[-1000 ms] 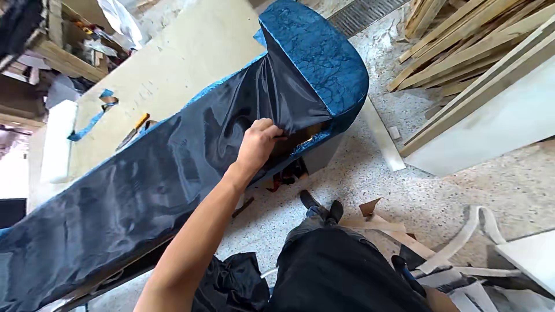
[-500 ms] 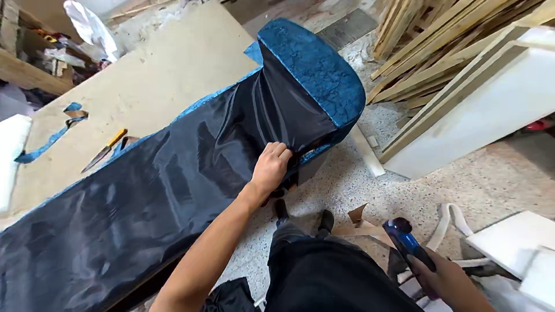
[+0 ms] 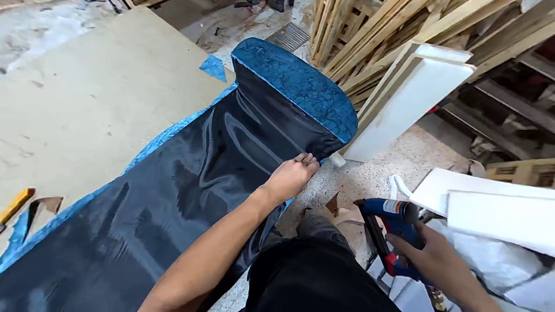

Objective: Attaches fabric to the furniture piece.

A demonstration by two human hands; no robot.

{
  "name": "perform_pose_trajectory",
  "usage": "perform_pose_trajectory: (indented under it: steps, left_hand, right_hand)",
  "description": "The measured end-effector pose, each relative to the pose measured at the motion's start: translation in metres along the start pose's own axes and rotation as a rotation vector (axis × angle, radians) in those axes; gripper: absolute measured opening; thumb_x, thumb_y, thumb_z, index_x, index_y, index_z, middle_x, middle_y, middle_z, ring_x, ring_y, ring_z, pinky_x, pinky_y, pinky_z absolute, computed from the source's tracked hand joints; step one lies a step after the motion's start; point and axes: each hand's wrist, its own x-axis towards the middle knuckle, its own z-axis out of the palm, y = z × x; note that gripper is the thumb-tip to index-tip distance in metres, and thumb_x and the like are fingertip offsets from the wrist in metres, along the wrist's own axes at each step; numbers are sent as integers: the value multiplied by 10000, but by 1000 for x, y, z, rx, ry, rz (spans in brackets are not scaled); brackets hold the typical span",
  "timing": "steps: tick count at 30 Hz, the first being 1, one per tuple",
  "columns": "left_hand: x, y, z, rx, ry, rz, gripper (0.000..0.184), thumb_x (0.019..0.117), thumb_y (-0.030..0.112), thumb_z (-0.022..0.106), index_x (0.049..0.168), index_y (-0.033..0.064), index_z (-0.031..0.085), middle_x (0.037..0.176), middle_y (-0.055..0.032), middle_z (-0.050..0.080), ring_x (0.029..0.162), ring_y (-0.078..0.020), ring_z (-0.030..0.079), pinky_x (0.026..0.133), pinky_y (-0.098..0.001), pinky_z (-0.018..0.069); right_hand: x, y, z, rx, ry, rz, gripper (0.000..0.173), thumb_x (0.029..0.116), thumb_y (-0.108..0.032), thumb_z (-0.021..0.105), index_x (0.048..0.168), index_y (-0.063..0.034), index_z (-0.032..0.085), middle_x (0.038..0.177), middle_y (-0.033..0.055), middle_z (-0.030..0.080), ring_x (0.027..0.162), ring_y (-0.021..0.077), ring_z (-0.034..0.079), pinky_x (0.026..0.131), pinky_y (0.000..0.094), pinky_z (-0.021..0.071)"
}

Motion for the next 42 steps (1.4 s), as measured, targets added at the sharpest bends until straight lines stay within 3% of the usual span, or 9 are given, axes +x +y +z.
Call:
perform_pose_trajectory:
  steps: [4, 8, 14, 17, 20, 25, 35, 39, 42]
  left_hand:
    - [8, -7, -17, -178, -37, -65, 132, 965, 39, 583, 1054, 78, 672, 1123, -90, 721, 990, -252, 722, 804, -464, 610]
    - [0, -17, -23, -301, -41, -134, 136, 1003, 72, 559, 1106, 102, 642, 1062, -56, 756, 925, -212, 744, 794, -453, 616]
    - [-29, -14, -15, -297, 203, -200, 176, 979, 101, 681, 1151, 137, 686, 1066, 36, 765, 1001, -86, 729, 886, -344, 622]
    - [-21, -12, -10, -126, 236, -170, 374, 927, 379, 769, 1189, 120, 703, 1072, 6, 738, 1064, -160, 684, 991, -389, 555]
    - [0, 1, -1, 151, 290, -200, 596, 882, 601, 725, 1171, 81, 707, 1039, -91, 688, 997, -280, 657, 890, -459, 537]
    - [21, 22, 13, 343, 299, -265, 333, 1020, 340, 594, 1161, 61, 709, 1042, -114, 673, 988, -296, 636, 814, -450, 511]
    - [32, 21, 35, 198, 274, -140, 170, 1011, 57, 578, 1078, 13, 728, 985, -139, 688, 985, -303, 668, 908, -411, 555]
    - [41, 29, 38, 133, 309, -242, 174, 1024, 90, 584, 1066, -10, 720, 986, -156, 703, 998, -311, 690, 916, -418, 572]
    - [37, 43, 36, 40, 401, -482, 304, 1010, 285, 657, 1153, 17, 651, 1007, -125, 712, 976, -266, 707, 873, -426, 601]
  right_hand:
    - [-11, -37, -1, -71, -122, 25, 424, 914, -533, 647, 1094, -151, 671, 741, 29, 678, 582, 182, 670, 544, 408, 598]
    - [-21, -48, 18, -236, -29, -59, 461, 934, -601, 591, 1124, -190, 674, 792, -48, 713, 668, 99, 712, 631, 363, 635]
    - [-19, -50, 42, -227, 88, -37, 490, 909, -669, 565, 1089, -230, 691, 739, -60, 685, 618, 92, 683, 563, 371, 600]
    - [-17, -50, 50, -243, 120, -53, 449, 911, -635, 566, 1058, -230, 695, 722, -71, 655, 628, 85, 652, 564, 369, 560]
    - [-15, -50, 53, -256, 122, -50, 405, 913, -595, 574, 1044, -230, 694, 715, -67, 638, 633, 91, 632, 566, 373, 535]
    - [-15, -34, 53, -260, 98, -27, 372, 928, -565, 573, 1035, -228, 690, 697, -66, 622, 620, 89, 622, 553, 365, 521]
    - [5, 5, 37, -270, 31, -114, 344, 930, -456, 609, 1073, -158, 701, 710, -2, 649, 635, 160, 651, 577, 421, 544]
    - [12, 4, 21, -287, 19, -159, 365, 934, -480, 578, 1091, -172, 695, 684, -22, 625, 601, 142, 627, 544, 398, 526]
    - [17, 5, 9, -295, 58, -221, 409, 923, -517, 556, 1105, -182, 704, 682, -34, 632, 591, 118, 627, 528, 379, 524]
